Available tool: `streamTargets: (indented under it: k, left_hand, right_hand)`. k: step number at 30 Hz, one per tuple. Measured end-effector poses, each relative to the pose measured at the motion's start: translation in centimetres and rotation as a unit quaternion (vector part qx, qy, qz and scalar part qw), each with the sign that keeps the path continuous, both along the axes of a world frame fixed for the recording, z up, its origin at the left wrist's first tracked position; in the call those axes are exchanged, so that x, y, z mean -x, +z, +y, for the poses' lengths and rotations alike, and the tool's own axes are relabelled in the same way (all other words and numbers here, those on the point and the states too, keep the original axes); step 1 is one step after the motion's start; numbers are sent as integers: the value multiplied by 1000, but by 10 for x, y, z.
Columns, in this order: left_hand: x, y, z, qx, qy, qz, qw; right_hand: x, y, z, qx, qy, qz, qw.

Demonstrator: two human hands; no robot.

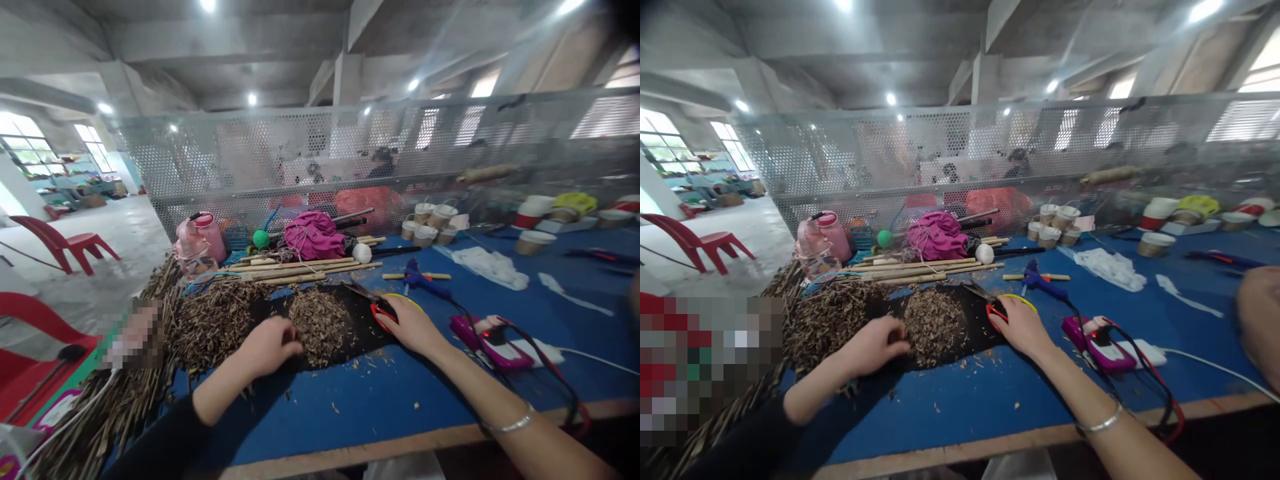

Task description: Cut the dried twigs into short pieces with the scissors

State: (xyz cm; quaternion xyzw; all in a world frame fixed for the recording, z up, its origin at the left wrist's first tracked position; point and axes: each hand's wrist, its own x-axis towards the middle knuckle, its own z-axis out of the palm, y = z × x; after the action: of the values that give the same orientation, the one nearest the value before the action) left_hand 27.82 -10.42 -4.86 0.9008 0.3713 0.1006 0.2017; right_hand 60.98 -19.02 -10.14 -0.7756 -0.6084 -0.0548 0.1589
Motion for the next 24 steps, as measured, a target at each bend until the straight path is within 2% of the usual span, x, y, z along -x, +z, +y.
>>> streamTargets:
  k: [2,5,7,11,13,15,16,17,20,22,24]
  left_hand:
    - [13,-4,-14,20,0,57,998]
    - [23,-10,-24,15,17,81,996]
    - [23,-13,-25,6,14,81,997]
    - [23,-15,-21,-28,-4,110,993]
    - [24,-16,-20,-36,-5,125,991]
    - [25,-17,-19,-32,-4,127,991]
    - [26,-16,-19,-28,-2,125,992]
    - [26,-16,-19,-24,0,124,992]
    - [25,-14,-19,-18,4,123,992]
    - [24,-12,-19,-19,1,122,992]
    - [25,-11,-18,-14,-2,118,993]
  right_hand:
    - [-2,-1,-1,13,-18,-1,1000]
    - [1,-1,-2,32,-35,10,999]
    - [2,-3,-3,36,-41,23,998]
    - [0,-5,-11,43,-101,27,994]
    - [6,1,-16,27,-118,0,993]
    - [25,11,-19,-27,-101,-46,993]
    - [41,16,-19,-67,-70,-70,993]
    - [59,21,-18,-95,-5,-78,992]
    - [121,28,-6,-74,224,-104,966]
    - [151,28,10,-45,308,-125,942]
    - [165,26,27,-25,350,-147,925]
